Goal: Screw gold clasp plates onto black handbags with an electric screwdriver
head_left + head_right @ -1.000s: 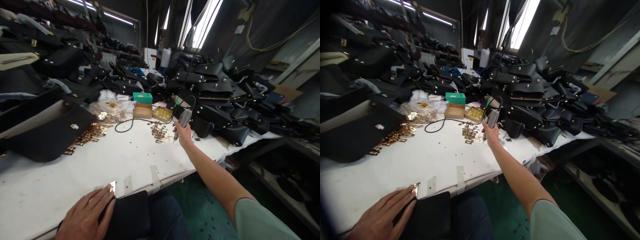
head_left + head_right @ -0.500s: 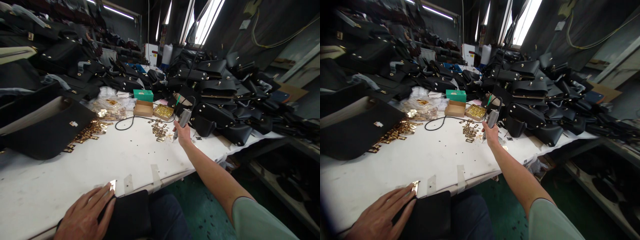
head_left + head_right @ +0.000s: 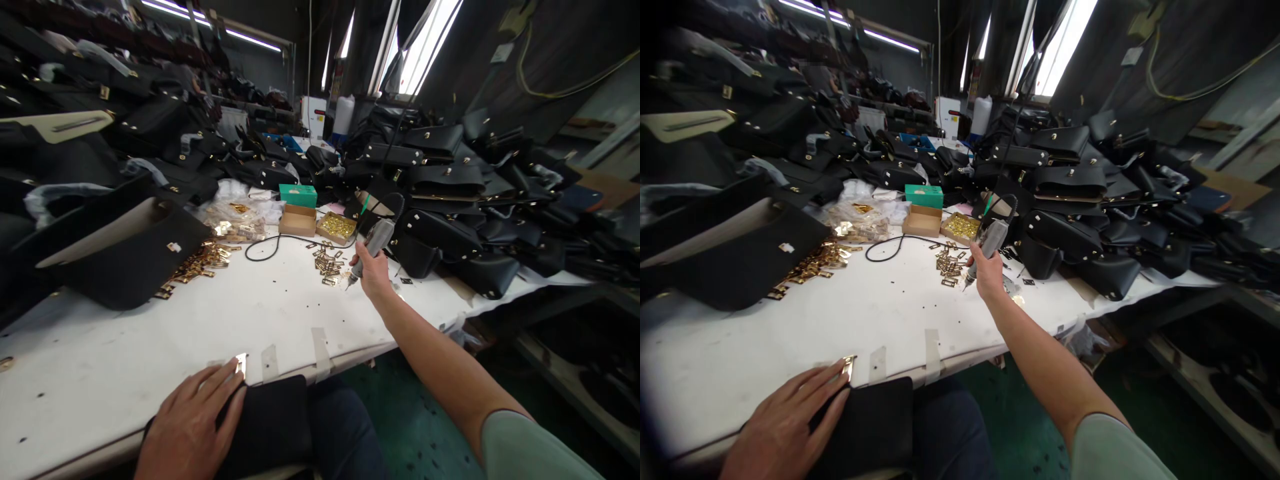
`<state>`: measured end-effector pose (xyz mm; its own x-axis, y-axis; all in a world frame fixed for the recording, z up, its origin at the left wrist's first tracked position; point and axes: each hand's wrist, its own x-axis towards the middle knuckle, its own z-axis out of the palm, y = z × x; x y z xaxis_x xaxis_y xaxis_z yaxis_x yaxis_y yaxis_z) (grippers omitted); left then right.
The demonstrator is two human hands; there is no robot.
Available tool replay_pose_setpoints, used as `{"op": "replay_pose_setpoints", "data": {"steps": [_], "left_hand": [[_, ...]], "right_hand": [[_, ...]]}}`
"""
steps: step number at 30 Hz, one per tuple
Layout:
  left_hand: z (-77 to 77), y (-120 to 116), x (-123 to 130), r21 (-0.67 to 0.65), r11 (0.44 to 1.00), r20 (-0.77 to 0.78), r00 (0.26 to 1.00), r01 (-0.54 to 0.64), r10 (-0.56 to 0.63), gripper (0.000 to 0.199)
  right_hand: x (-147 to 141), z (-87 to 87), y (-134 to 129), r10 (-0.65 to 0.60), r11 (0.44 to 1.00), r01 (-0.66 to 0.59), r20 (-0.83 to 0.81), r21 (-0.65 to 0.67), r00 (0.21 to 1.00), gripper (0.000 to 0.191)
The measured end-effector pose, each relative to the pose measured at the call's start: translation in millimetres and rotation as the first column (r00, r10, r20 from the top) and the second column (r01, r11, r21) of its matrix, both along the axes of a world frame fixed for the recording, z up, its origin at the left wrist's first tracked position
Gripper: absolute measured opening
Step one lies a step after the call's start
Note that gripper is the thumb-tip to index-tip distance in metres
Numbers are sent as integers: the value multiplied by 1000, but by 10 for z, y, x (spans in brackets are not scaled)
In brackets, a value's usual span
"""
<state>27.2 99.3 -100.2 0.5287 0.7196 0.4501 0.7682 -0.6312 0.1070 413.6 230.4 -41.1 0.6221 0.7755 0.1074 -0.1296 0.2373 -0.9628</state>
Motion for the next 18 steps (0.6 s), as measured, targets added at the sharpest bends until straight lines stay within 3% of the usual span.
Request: {"op": "replay_pose_setpoints", "data": {"steps": [6,10,14,18], "left_hand": [[192,-101,112,-33,996,16,997,-78,79,25],[276,-179,167,-143,981,36,990,-129,136,24],[324,-238,198,-228,961,91,979,-157,182,20],[331,-264,199,-265,952,121,974,-153,191,22]], "right_hand": [[-700,166,-179,189,981,-171,-265,91,946,45],[-1253,204,-326,301,953,-287,-457,102,837,46],[-1737,112,-504,378,905,-421,-572,61,728,45],[-2021,-65,-657,397,861,-507,-656,24,642,44]]}}
